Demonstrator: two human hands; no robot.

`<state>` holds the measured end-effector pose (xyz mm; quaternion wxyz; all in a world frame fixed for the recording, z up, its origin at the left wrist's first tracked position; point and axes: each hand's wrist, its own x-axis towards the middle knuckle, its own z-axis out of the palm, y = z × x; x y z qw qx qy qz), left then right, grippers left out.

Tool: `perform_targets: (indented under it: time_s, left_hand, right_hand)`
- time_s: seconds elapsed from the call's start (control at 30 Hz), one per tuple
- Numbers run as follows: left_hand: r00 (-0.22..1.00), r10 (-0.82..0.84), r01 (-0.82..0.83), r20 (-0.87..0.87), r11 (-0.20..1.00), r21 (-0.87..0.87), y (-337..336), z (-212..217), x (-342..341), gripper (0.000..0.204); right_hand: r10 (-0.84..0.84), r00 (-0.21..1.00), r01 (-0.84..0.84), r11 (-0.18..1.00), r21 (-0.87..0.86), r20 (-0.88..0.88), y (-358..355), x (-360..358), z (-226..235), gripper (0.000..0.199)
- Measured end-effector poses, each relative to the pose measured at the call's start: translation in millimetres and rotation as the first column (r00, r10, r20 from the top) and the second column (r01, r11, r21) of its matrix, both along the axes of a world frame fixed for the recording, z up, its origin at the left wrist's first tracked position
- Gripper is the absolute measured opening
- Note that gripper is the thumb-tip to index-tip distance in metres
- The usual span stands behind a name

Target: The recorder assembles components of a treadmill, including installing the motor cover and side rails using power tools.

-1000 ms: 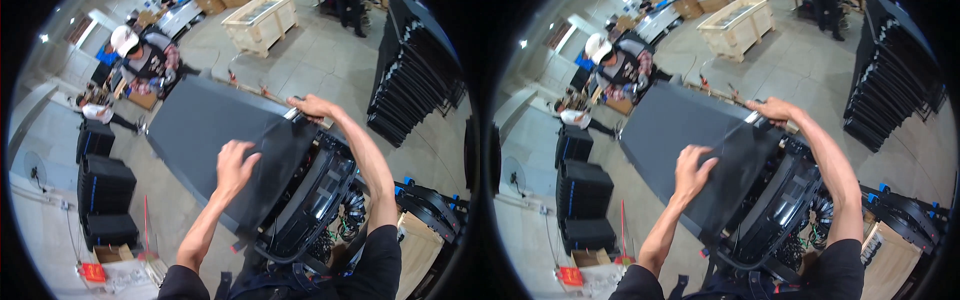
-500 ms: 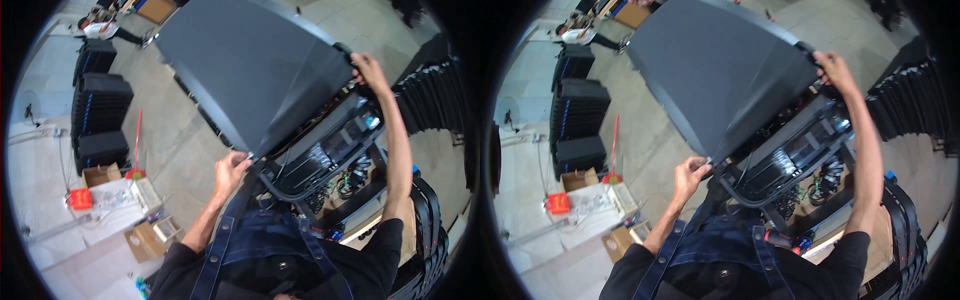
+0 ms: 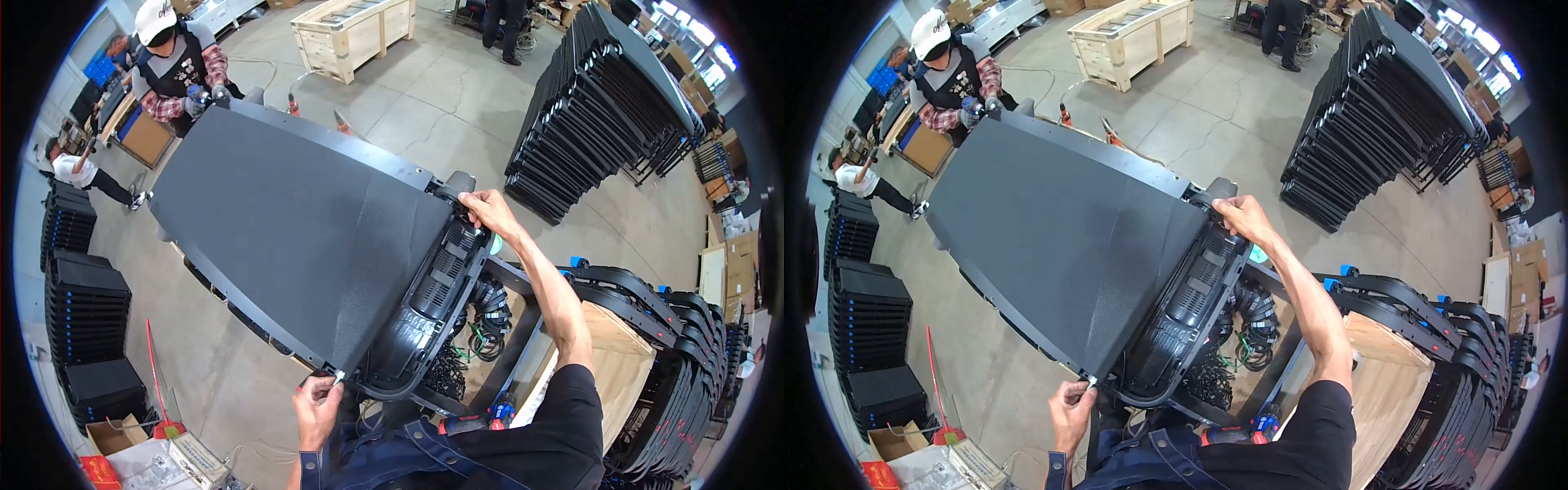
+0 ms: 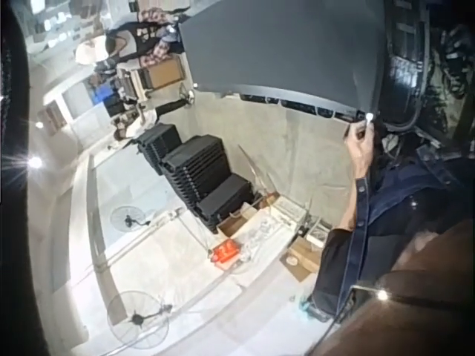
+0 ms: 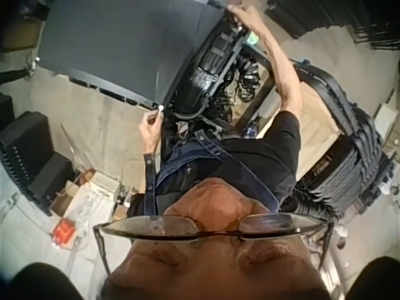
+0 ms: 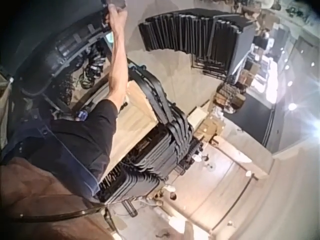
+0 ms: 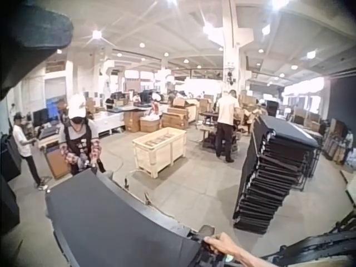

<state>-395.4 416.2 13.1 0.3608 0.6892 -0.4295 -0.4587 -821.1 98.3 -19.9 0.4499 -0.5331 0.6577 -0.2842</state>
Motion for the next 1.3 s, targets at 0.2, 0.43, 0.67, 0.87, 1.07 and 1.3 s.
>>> perform_targets:
  time_s: [0.2,0.43,0.67,0.87,1.07,1.3]
  left_hand:
    - [0.995,0.068,-0.054,0.078,0.983,-0.173,-3.8,-7.8,-12.3,0.01]
    - [0.944,-0.022,0.084,0.33,0.981,-0.172,-20.6,-23.7,-26.3,0.013]
    - [0.904,-0.13,0.157,0.408,0.987,-0.033,-18.0,-22.2,-21.4,0.018]
    - [0.93,-0.153,0.138,0.335,0.988,0.067,-32.3,-17.7,-23.3,0.025]
    - [0.625,-0.347,0.445,0.7,0.894,0.045,-43.3,-14.1,-8.9,0.018]
    - [0.445,-0.507,0.55,0.738,0.805,0.221,-66.4,-12.4,-24.3,0.02]
  right_hand:
    - [-0.221,0.97,0.233,0.963,-0.132,0.097,-2.7,27.6,-34.5,0.044]
    - [-0.303,0.942,0.33,0.916,-0.229,0.143,-4.6,17.1,-39.3,0.046]
    - [-0.258,0.957,0.279,0.943,-0.181,0.13,2.0,13.6,-53.6,0.046]
    - [-0.222,0.964,0.255,0.927,-0.273,0.148,15.6,-8.0,-54.7,0.046]
    - [-0.539,0.794,0.597,0.599,-0.534,0.282,147.1,52.3,-75.9,0.022]
    - [-0.031,0.902,0.195,0.92,0.341,-0.431,380.8,119.8,-273.4,0.022]
